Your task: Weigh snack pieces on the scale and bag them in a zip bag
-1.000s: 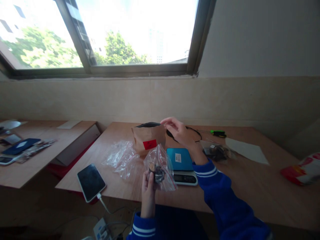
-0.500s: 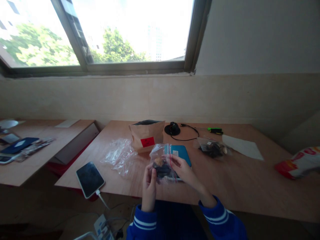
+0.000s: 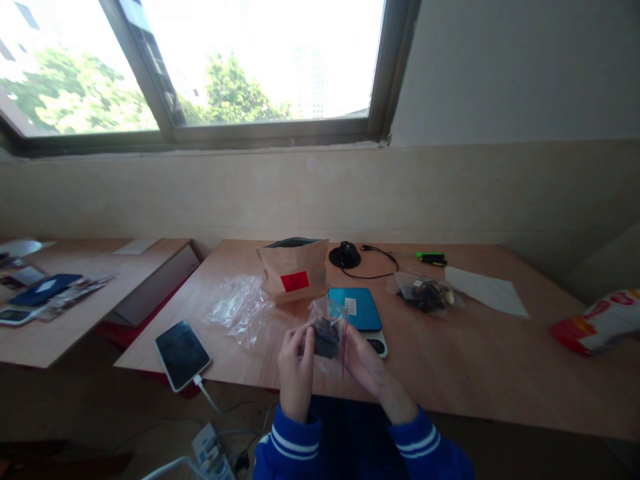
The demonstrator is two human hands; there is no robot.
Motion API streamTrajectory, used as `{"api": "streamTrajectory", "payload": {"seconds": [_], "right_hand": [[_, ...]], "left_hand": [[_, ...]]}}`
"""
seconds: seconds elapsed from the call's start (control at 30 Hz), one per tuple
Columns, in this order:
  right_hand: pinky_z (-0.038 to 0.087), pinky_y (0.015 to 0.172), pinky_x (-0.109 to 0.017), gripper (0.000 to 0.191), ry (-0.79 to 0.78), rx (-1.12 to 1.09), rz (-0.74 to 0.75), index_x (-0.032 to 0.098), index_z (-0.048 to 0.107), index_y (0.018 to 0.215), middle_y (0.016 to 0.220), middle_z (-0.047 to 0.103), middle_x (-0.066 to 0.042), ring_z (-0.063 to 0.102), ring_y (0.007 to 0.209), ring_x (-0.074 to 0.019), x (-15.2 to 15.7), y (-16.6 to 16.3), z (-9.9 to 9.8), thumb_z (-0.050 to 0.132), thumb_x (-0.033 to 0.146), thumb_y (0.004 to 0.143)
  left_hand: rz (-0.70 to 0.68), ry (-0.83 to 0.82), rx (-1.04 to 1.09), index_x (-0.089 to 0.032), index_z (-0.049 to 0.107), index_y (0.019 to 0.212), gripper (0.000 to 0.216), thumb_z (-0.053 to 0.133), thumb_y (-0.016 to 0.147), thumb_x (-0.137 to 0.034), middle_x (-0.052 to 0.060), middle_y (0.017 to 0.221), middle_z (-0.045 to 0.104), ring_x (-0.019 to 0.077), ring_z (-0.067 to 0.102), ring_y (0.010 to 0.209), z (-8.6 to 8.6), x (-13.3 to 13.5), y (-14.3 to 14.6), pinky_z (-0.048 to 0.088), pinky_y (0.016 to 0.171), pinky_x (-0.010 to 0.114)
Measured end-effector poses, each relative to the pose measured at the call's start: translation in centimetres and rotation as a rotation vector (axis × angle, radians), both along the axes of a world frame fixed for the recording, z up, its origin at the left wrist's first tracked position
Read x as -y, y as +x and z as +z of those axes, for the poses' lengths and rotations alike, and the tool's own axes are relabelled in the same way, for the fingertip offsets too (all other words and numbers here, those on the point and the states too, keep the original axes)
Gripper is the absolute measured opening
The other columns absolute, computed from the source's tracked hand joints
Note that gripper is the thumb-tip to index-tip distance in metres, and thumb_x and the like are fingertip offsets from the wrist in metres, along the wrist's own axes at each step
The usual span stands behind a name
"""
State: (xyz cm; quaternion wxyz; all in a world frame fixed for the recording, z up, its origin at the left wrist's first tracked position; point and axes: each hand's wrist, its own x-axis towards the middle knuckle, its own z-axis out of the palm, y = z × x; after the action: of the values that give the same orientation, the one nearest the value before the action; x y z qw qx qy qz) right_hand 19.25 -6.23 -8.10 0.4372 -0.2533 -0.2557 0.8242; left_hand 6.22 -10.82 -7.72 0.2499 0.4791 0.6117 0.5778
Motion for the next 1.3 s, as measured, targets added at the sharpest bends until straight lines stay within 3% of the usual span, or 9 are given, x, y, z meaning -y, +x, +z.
{"api": "streamTrajectory", "payload": {"seconds": [0.27, 0.67, 0.8, 1.0, 1.3], "right_hand": [[0.047, 0.092, -0.034, 0.031, -0.029, -0.004, 0.036, 0.019, 0.070, 0.098, 0.105, 0.073, -0.004, 0.066, 0.099, -0.0188, 0.8, -0.4, 0.3, 0.076, 0.037, 0.072], [0.049, 0.092, -0.031, 0.026, 0.034, -0.022, 0.127, 0.019, 0.071, 0.097, 0.100, 0.073, -0.004, 0.067, 0.093, -0.0153, 1.8, -1.2, 1.0, 0.076, 0.026, 0.073], [0.049, 0.091, -0.032, 0.030, 0.022, 0.000, 0.041, 0.018, 0.070, 0.097, 0.102, 0.072, -0.004, 0.066, 0.095, -0.0164, 1.7, -1.4, 1.2, 0.079, 0.026, 0.069], [0.051, 0.078, -0.025, 0.024, 0.028, 0.013, -0.123, 0.020, 0.069, 0.089, 0.089, 0.073, 0.000, 0.066, 0.083, -0.0133, 0.9, -1.0, 1.2, 0.079, 0.028, 0.068], [0.055, 0.077, -0.025, 0.020, 0.030, 0.035, -0.447, 0.023, 0.069, 0.084, 0.095, 0.072, 0.001, 0.066, 0.090, -0.0142, -0.9, -0.3, 0.9, 0.078, 0.030, 0.067]], "left_hand": [[0.102, 0.030, 0.031, -0.021, 0.073, 0.087, 0.025, 0.060, 0.081, -0.043, 0.007, 0.087, 0.064, 0.0199, 0.063, 0.081, 0.0, 0.0, 0.0, 0.050, 0.075, 0.030], [0.208, 0.057, -0.150, -0.023, 0.073, 0.089, 0.026, 0.057, 0.084, -0.043, 0.003, 0.078, 0.056, 0.0113, 0.055, 0.057, 0.7, 0.5, 0.5, 0.045, 0.058, 0.024], [0.194, 0.065, -0.141, -0.023, 0.072, 0.092, 0.026, 0.056, 0.085, -0.042, 0.003, 0.081, 0.057, 0.0122, 0.057, 0.062, 0.8, 0.3, 0.3, 0.046, 0.061, 0.024], [0.211, 0.057, -0.032, -0.021, 0.071, 0.090, 0.029, 0.056, 0.084, -0.046, 0.005, 0.090, 0.064, 0.0161, 0.060, 0.074, 0.7, 0.1, -0.7, 0.047, 0.067, 0.027], [0.201, 0.025, 0.080, -0.017, 0.066, 0.092, 0.041, 0.053, 0.083, -0.055, 0.001, 0.070, 0.060, 0.0130, 0.056, 0.059, 0.9, 0.1, -1.7, 0.046, 0.060, 0.026]]}}
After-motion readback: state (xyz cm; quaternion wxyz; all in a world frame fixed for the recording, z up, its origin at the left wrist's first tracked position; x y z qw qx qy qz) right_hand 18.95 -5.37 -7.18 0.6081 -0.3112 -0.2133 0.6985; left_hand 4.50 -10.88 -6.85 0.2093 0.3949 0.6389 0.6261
